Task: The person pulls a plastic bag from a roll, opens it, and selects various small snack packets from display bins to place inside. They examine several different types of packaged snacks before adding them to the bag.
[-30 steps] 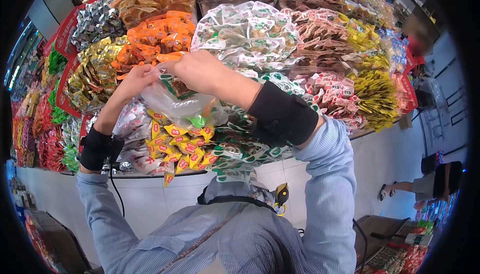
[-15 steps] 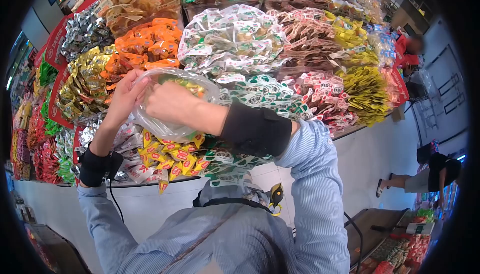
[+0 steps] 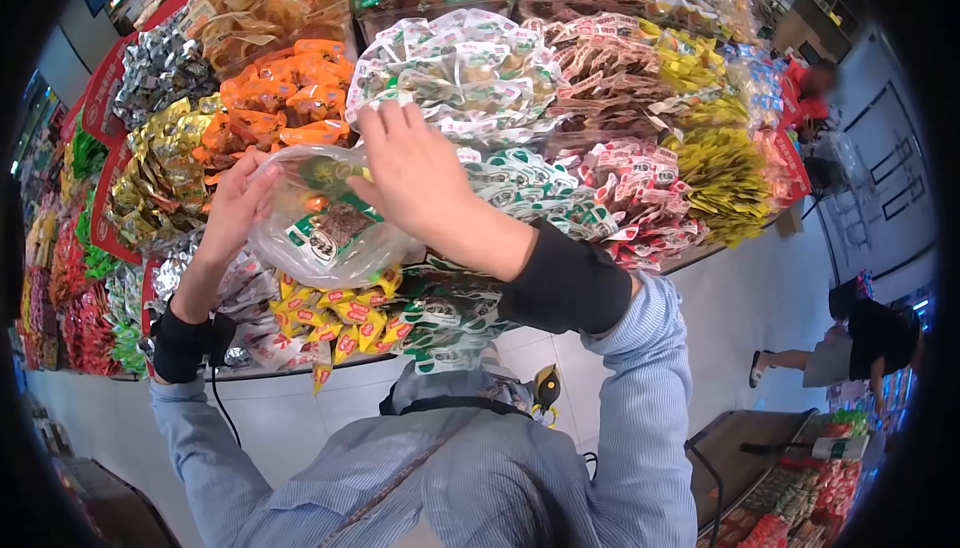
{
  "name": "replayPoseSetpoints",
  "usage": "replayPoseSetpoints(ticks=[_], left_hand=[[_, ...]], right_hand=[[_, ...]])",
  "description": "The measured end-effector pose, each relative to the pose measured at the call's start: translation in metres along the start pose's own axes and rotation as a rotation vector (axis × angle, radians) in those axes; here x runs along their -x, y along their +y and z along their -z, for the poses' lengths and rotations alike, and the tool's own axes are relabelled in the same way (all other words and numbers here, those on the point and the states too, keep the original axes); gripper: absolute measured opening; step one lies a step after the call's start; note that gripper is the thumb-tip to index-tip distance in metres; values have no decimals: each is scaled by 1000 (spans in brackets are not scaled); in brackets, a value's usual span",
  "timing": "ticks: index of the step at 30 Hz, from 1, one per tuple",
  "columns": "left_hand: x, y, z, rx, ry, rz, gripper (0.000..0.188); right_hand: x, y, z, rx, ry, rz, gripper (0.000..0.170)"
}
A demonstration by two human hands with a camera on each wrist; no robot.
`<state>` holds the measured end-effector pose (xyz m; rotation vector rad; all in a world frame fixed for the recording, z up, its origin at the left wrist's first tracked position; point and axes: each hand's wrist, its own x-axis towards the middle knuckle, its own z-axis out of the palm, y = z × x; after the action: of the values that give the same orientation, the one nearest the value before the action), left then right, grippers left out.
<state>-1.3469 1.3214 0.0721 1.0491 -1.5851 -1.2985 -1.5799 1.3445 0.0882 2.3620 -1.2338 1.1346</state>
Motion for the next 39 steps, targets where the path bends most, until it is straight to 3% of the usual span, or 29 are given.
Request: replayPoseSetpoints(ticks=[3, 6, 10, 11, 15, 19, 22, 23, 25, 27, 31, 35, 39], left_hand=[[6, 2, -1, 21, -7, 20, 11], [12, 0, 1, 31, -4, 43, 12], [18, -7, 6, 49, -9, 54, 14], [19, -9, 7, 85, -12, 58, 14], [22, -7, 11, 62, -9, 139, 18], [34, 15, 8, 142, -88, 153, 26], [50, 38, 10, 100, -42, 181, 29], [63, 54, 6, 127, 5, 174, 13], [83, 61, 11, 170, -23, 127, 12], [109, 73, 6, 250, -4, 99, 26], [168, 77, -1, 285, 55, 112, 32], [227, 61, -4, 361, 169, 169, 34], [290, 25, 3, 421, 240, 112, 32]], right_hand=[[20, 16, -2, -105, -514, -417, 38], [27, 20, -10, -598, -806, -754, 46], [41, 0, -25, -766, -575, -905, 37], [38, -6, -24, -692, -648, -964, 28], [40, -7, -37, -890, -525, -827, 17], [23, -27, -18, -1380, -146, -965, 20], [9, -49, 11, -1614, -100, -943, 22], [2, -67, 21, -1569, -16, -1004, 24], [1, -87, 38, -1579, -54, -921, 23], [5, -110, 54, -1632, -100, -823, 24], [27, -152, 73, -1708, -196, -778, 25], [58, -190, 71, -1749, -302, -837, 25], [94, -226, 49, -1835, -450, -924, 26]])
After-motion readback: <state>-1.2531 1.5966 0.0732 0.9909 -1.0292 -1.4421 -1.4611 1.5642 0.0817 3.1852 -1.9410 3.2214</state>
